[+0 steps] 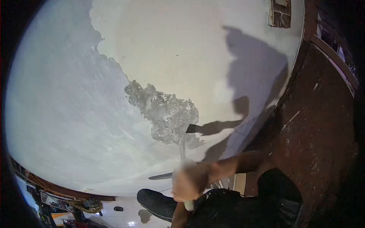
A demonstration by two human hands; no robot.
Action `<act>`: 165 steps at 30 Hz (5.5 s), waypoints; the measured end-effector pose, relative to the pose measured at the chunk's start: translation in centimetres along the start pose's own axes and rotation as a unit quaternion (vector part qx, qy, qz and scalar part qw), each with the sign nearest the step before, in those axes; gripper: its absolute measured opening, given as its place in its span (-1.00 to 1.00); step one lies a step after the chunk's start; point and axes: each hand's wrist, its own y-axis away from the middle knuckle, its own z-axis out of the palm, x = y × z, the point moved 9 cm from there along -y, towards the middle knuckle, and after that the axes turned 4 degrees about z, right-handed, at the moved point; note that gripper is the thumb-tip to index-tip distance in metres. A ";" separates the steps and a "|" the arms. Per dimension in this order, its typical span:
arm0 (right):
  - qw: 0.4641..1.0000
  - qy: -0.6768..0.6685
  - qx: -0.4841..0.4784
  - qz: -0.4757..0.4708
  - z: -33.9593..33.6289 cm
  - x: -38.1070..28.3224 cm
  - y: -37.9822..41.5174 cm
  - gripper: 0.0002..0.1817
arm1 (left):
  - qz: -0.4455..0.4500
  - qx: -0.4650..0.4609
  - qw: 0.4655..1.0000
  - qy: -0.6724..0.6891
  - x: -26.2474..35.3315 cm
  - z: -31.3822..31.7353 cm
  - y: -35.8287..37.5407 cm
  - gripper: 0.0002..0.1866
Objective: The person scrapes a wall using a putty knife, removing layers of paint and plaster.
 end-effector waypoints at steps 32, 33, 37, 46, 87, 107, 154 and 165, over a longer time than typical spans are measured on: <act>0.984 0.099 -0.127 -0.074 0.9 -3.2 1.4 -0.73 | -0.038 -0.083 0.995 0.030 0.2 1.2 -0.3 -0.66; 0.983 0.097 -0.152 -0.040 1.0 -1.9 1.6 -0.73 | -0.001 -0.092 0.996 -0.013 1.5 0.7 -0.2 -0.65; 0.964 0.117 -0.234 0.040 1.5 2.5 3.1 -0.67 | 0.002 -0.139 0.984 -0.107 2.4 0.6 0.4 -0.69; 0.955 0.039 -0.289 0.058 -1.2 0.9 -2.9 -0.66 | -0.378 -0.083 0.869 0.308 1.3 -0.7 3.2 -0.72; 0.976 0.085 -0.198 -0.021 -3.1 0.6 -2.7 -0.76 | -0.288 -0.014 0.946 0.150 -0.5 -1.8 1.3 -0.45; 0.880 -0.208 0.426 -0.018 -22.1 0.6 -6.8 -0.74 | -0.333 0.106 0.935 -0.064 7.2 -8.5 5.3 -0.56; 0.813 -0.009 0.498 0.302 -19.2 6.7 -2.9 -0.66 | -0.313 0.178 0.933 0.022 8.9 -11.5 6.7 -0.60; 0.874 -0.007 0.474 0.111 -20.8 -0.7 -7.9 -0.88 | -0.328 0.170 0.929 0.025 7.4 -9.7 6.3 -0.60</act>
